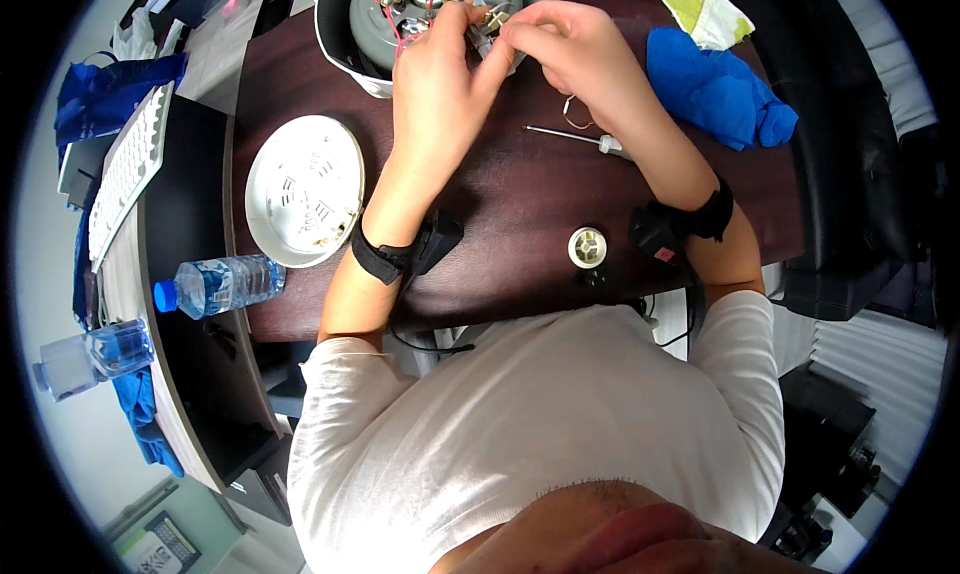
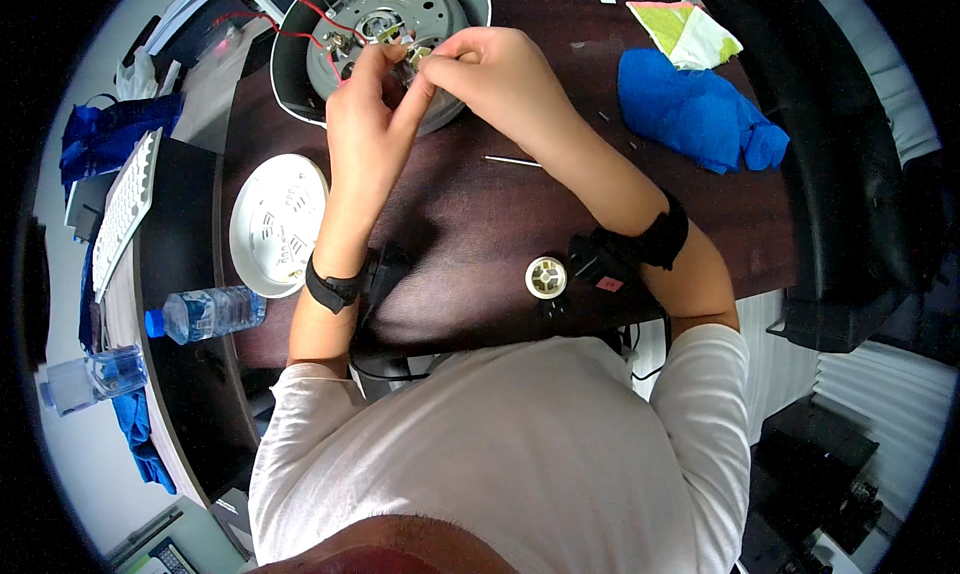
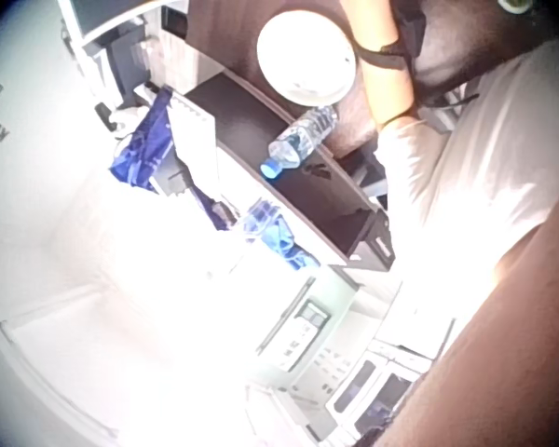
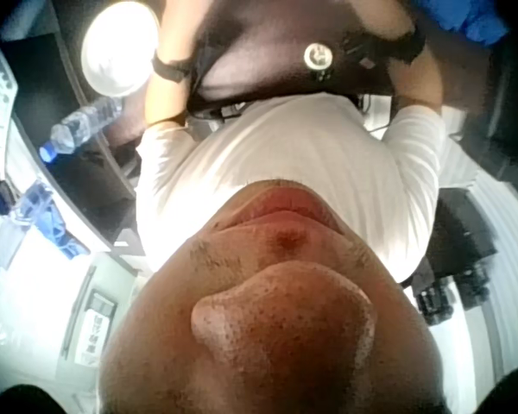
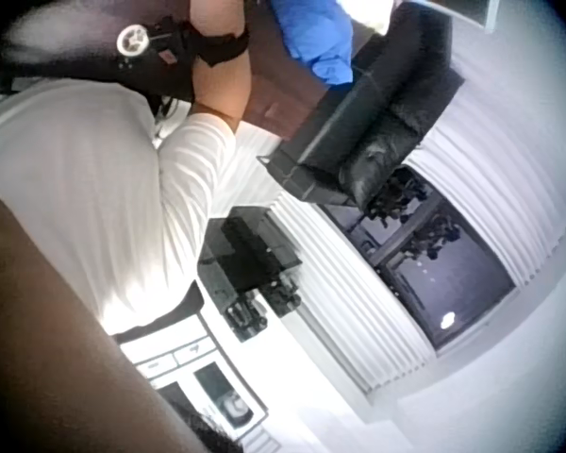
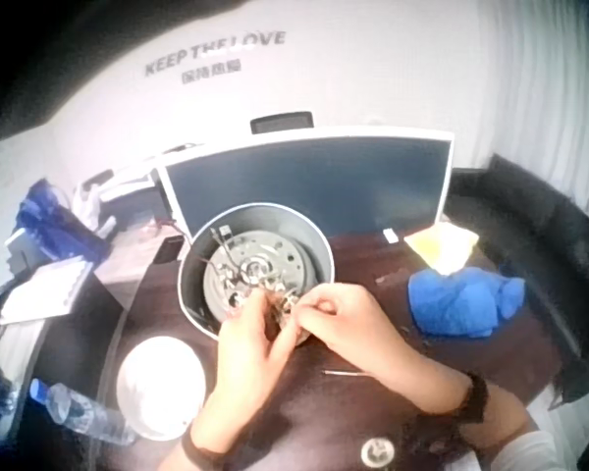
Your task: The person assembles and adjusts small electronic components inside a cylindrical device, using a screwdriver to tighten screws and connecting wires. They handle a small white plastic part and red wires, placing components into the device and securing them.
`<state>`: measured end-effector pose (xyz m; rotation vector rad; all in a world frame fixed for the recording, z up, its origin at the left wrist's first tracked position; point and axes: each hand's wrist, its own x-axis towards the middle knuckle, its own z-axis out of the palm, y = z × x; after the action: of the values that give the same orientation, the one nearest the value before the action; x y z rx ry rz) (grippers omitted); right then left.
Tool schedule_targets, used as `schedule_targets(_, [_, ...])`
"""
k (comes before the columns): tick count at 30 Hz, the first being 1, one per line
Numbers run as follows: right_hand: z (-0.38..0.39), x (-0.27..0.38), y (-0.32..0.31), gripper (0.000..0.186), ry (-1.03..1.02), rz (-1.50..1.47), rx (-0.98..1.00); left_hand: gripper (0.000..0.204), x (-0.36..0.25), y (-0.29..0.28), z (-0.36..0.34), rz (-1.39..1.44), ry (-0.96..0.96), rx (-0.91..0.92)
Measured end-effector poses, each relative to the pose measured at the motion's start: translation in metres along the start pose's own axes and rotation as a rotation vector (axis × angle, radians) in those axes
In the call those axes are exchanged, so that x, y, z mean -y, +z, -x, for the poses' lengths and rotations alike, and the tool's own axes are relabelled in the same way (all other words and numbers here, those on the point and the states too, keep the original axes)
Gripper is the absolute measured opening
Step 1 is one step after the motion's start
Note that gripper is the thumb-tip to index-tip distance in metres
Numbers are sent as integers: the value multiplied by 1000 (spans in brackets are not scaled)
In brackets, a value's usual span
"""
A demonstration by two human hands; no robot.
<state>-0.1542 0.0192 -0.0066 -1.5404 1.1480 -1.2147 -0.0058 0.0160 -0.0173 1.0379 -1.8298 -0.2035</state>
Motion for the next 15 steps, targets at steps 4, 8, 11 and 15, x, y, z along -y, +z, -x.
schedule_targets(4, [-5, 3, -2, 23, 8, 16, -6, 31, -1, -1, 0, 3, -40, 32])
schedule_targets(8, [-6, 7, -3, 18, 161, -158, 46, 30, -1, -1, 1, -25, -39, 21])
schedule_targets(11, [-1, 10, -1, 15, 242, -282, 47, 29, 0, 0, 0, -29, -30, 15])
schedule_targets(15, [-3, 5, -3, 15, 269, -447, 124, 28, 0, 0, 0, -28, -25, 21])
